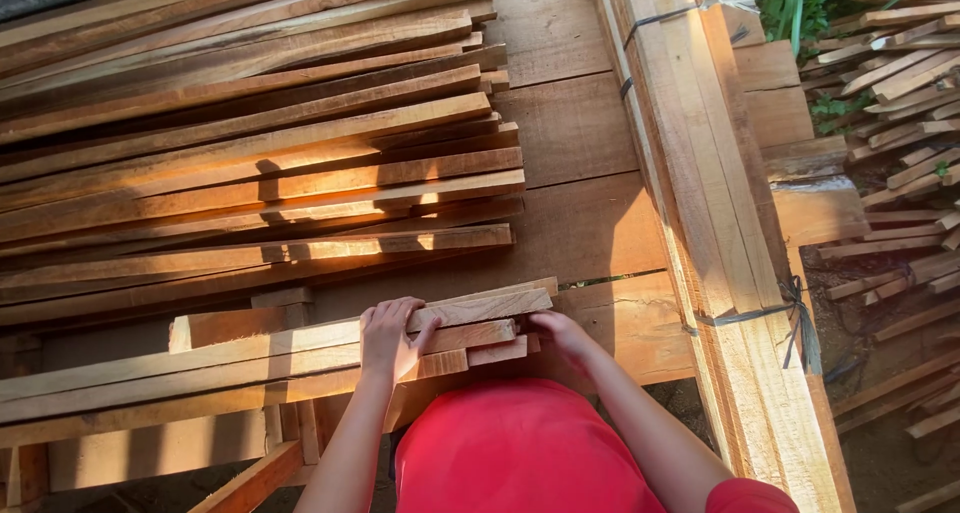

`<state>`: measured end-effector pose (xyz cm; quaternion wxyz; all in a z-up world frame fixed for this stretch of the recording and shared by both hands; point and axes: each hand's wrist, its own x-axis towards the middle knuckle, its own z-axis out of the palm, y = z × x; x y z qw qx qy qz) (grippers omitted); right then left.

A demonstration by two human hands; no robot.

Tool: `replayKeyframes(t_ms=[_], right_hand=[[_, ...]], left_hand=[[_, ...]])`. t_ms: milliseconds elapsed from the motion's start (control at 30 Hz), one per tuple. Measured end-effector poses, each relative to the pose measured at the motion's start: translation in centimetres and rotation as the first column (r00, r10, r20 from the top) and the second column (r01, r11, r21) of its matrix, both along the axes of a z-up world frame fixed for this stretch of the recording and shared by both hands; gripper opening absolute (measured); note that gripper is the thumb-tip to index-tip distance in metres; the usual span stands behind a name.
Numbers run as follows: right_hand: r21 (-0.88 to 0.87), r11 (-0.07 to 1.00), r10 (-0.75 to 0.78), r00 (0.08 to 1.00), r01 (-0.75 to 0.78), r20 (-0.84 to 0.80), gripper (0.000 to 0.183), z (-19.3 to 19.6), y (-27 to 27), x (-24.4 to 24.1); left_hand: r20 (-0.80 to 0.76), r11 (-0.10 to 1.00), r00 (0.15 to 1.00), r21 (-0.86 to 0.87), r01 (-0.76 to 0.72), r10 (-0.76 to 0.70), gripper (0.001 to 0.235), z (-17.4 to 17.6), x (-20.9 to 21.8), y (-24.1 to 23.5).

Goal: The person stacks several thin wooden planks on a wooden workbench. They then use black plastic ties to secure the stack of planks together, wrapping the ties around the wood and knotting them by hand. Finally, the person lifts the completed bundle of planks and moves it to a nearby pile.

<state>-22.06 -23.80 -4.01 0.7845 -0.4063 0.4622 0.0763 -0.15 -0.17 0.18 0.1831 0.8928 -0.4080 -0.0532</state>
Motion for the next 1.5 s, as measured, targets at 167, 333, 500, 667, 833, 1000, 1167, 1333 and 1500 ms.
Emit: replayKeyframes(t_ms=[167, 333, 500, 667, 833, 1000, 1167, 1333, 1500], right_hand=[[0.023, 0.996, -0.091, 0.996, 0.09, 0.007, 0.031, -4.9, 0.8, -0.1], [-0.12, 0.991, -0.062, 0.998, 0.064, 0.02, 0.029, -8.4, 2.0, -0.9], [-0.393, 0.917, 0.086, 0.996, -0.07, 0.022, 0.028, -10.5, 3.1, -0.6], [-0.408, 0.912, 0.069, 0.997, -0.05, 0.032, 0.025, -7.8, 3.0, -0.1], [-0.439, 0.896, 0.104, 0.992, -0.064, 0.067, 0.026, -6.8, 2.1, -0.4], [-0.452, 0.889, -0.001, 0.987, 0.076, 0.163, 0.032, -6.3, 0.2, -2.6], [-0.532, 0.846, 0.01, 0.995, 0.043, 0.097, 0.03, -6.3, -0.2, -2.7], [-0.565, 0.825, 0.014, 0.999, 0.01, 0.038, 0.029, -7.5, 0.5, -3.0], [-0.499, 0.841, -0.15, 0.976, 0.209, 0.155, 0.03, -7.1, 1.5, -2.6]], left_hand=[[-0.017, 1.0, 1.0, 0.007, -0.011, 0.011, 0.036, -0.4, 0.1, -0.1], [0.011, 1.0, 1.0, 0.02, -0.009, 0.009, 0.036, -0.9, 0.0, -0.1], [0.086, 1.0, 0.996, 0.015, 0.01, -0.011, 0.037, 0.0, -0.1, -0.5], [0.091, 1.0, 0.996, -0.01, 0.02, -0.019, 0.04, -0.1, -0.4, -0.7], [0.132, 0.999, 0.991, -0.03, 0.018, -0.014, 0.046, -0.3, -0.7, -0.7], [0.11, 0.999, 0.993, -0.009, 0.045, -0.044, 0.049, -0.8, -0.8, -0.3], [0.096, 0.999, 0.995, -0.015, 0.028, -0.027, 0.054, -1.0, -0.7, -0.5], [0.127, 1.0, 0.991, -0.012, 0.029, -0.027, 0.056, -0.2, -0.8, -0.6], [0.086, 0.999, 0.996, -0.014, 0.037, -0.036, 0.059, 0.1, -0.9, -0.5]])
